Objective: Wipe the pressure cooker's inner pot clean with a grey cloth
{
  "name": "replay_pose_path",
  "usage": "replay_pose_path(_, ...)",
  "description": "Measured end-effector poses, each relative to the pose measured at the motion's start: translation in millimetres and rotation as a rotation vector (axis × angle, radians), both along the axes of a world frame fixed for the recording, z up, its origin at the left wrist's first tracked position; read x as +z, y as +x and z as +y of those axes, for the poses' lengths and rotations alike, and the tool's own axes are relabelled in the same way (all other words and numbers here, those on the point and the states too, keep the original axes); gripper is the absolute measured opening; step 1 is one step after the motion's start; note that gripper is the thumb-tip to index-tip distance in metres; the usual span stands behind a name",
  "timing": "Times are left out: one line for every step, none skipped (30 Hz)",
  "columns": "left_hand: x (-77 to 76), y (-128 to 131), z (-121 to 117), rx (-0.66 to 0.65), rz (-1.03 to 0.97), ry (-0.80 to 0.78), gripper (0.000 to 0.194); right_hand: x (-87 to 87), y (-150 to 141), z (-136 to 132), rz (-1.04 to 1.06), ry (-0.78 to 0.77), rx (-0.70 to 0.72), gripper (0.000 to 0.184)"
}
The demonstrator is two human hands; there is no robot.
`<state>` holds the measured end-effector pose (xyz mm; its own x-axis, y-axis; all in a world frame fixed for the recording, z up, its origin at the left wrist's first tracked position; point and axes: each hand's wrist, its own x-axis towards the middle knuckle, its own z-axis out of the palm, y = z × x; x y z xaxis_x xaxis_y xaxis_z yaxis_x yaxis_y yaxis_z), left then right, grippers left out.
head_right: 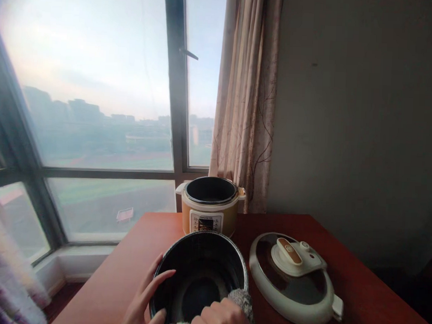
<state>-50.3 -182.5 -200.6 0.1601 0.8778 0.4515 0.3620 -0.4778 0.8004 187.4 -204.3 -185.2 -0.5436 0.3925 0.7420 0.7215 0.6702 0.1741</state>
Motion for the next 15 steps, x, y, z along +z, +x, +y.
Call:
replay_pose_path(1.1,0,1,-0.006,0.001,-0.006,0.048,-0.3,0,0,-0.004,-0.001,0.004,0.026)
replay_pose_path(3.0,-1,2,-0.012,0.001,-0.015,0.049,-0.2,1,1,-0.011,-0.005,0.009,0.025)
replay_pose_path(5.6,-3,4,-0.02,0.0,-0.028,0.05,0.2,3,1,-0.023,-0.011,0.017,0.025)
replay_pose_path(8.9,-6,7,-0.036,-0.002,-0.045,0.051,1.1,5,1,-0.038,-0.017,0.033,0.026)
replay_pose_path(13.0,-9,10,-0.063,-0.007,-0.067,0.052,2.2,8,1,-0.056,-0.026,0.053,0.026)
replay_pose_path(17.8,-13,15,-0.101,-0.014,-0.092,0.052,3.7,11,2,-0.077,-0.037,0.072,0.027)
replay_pose_path(23.1,-17,20,-0.148,-0.019,-0.12,0.052,5.5,15,2,-0.101,-0.046,0.09,0.028)
replay_pose_path(28.5,-21,25,-0.198,-0.023,-0.15,0.051,7.2,18,2,-0.123,-0.055,0.104,0.029)
replay_pose_path(33.6,-24,31,-0.244,-0.027,-0.181,0.051,8.8,21,3,-0.14,-0.067,0.107,0.029)
replay_pose_path(38.1,-27,36,-0.283,-0.034,-0.211,0.051,10.0,23,3,-0.146,-0.077,0.102,0.029)
replay_pose_path(41.5,-28,41,-0.311,-0.048,-0.237,0.052,10.7,24,4,-0.143,-0.08,0.096,0.029)
replay_pose_path(43.2,-28,45,-0.328,-0.07,-0.256,0.053,10.7,24,4,-0.13,-0.075,0.093,0.029)
replay_pose_path(43.0,-27,48,-0.327,-0.094,-0.264,0.054,9.9,24,5,-0.115,-0.068,0.088,0.03)
replay_pose_path(40.7,-25,49,-0.308,-0.116,-0.256,0.055,8.4,23,6,-0.1,-0.056,0.081,0.03)
replay_pose_path(36.6,-23,48,-0.266,-0.134,-0.232,0.056,6.4,21,7,-0.091,-0.038,0.075,0.03)
